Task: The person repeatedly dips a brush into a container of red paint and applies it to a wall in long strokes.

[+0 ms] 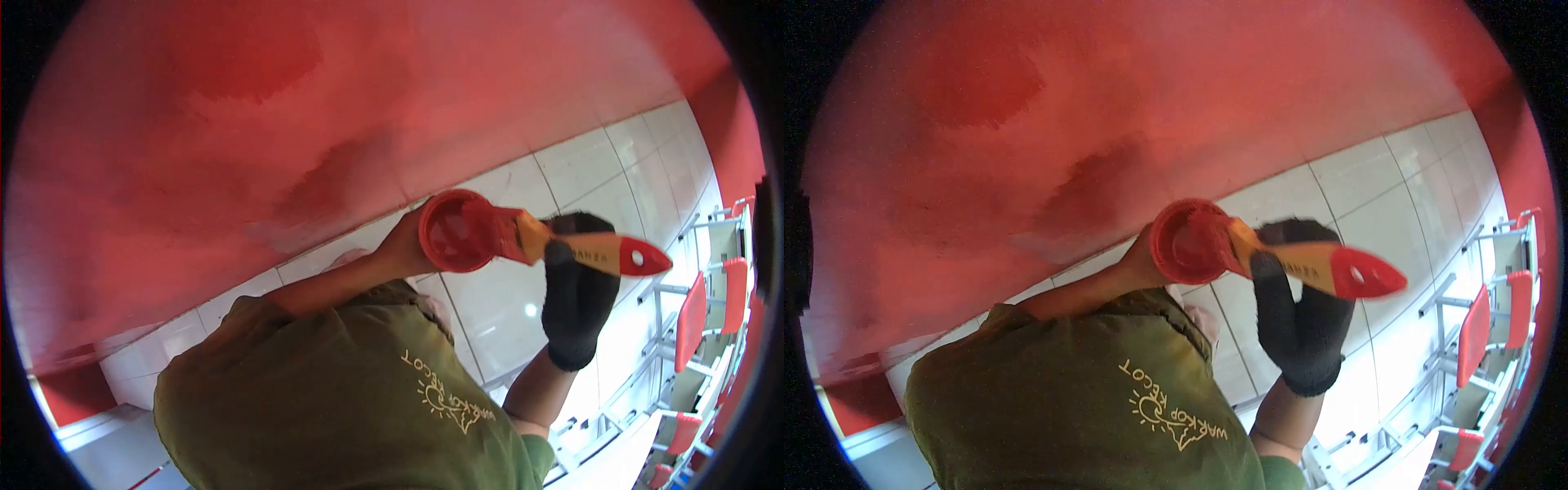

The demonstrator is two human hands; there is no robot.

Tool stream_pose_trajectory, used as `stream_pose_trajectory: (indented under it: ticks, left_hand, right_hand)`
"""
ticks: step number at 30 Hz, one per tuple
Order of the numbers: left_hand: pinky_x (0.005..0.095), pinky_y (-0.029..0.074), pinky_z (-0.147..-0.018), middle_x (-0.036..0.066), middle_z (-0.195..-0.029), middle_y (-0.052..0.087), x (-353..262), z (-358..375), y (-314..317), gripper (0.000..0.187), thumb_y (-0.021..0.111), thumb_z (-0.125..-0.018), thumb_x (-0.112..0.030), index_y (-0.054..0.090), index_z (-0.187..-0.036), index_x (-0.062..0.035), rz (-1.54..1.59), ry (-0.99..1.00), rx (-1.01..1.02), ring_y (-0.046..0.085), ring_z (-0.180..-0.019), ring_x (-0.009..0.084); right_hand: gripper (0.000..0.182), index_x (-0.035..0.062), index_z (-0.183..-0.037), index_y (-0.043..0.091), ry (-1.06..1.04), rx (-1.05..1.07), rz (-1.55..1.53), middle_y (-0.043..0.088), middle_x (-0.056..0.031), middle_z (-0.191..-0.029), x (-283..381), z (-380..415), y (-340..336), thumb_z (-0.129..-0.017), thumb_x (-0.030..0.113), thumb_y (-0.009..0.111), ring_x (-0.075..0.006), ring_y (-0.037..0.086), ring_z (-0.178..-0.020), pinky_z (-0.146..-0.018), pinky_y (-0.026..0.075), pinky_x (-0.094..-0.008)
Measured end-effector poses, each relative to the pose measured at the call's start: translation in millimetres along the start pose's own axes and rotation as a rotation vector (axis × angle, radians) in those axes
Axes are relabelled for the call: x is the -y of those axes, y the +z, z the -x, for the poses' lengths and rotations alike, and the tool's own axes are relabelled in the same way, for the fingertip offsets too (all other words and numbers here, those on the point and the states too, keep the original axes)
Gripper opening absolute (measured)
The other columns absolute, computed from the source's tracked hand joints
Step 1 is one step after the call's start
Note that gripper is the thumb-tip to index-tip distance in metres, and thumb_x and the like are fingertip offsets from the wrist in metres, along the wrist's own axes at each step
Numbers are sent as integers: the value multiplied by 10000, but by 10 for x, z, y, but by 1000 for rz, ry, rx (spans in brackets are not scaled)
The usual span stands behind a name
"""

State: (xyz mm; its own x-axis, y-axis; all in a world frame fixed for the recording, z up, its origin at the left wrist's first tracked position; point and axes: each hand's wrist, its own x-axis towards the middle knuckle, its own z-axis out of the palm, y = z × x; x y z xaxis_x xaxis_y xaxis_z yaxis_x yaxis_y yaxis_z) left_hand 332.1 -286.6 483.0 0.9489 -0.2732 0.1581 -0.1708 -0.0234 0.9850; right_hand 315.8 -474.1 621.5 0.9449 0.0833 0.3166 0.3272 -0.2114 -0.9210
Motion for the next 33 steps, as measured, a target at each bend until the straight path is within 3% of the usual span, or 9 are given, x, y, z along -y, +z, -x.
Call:
stream_pose_trajectory:
  ticks: [2, 6, 14, 33]
  left_hand:
    - [325, 434, -924, 70, -1204, 515, -138, 15, -31, 785, 854, -557, -161, 443, -1220, -68, 52, -36, 5, 501, -1124, 172]
    - [334, 437, -915, 78, -1189, 522, -360, 8, -165, 771, 855, -552, -170, 450, -1201, -70, -24, -3, -2, 512, -1108, 188]
    - [333, 432, -916, 70, -1185, 529, -343, 63, -269, 767, 851, -554, -183, 451, -1200, -80, -19, -3, -30, 519, -1101, 201]
    - [344, 453, -873, 97, -1117, 569, -198, 181, -388, 760, 864, -534, -228, 472, -1165, -66, -127, 59, -141, 559, -1046, 227]
  right_hand:
    - [185, -7, -961, 577, -61, 38, 152, 632, -111, -843, 109, -84, 101, -799, 58, 639, -172, 631, -761, -650, 490, -272]
    - [183, 9, -940, 601, -52, 156, 264, 644, -105, -800, 176, -157, 278, -796, 107, 660, -181, 638, -679, -594, 490, -283]
    - [186, 25, -922, 598, -44, 264, 363, 624, -113, -763, 87, -247, 541, -800, 157, 644, -221, 631, -646, -584, 494, -306]
    - [207, 36, -913, 603, -23, 324, 455, 609, -118, -715, -96, -261, 724, -825, 222, 623, -220, 611, -609, -553, 473, -315]
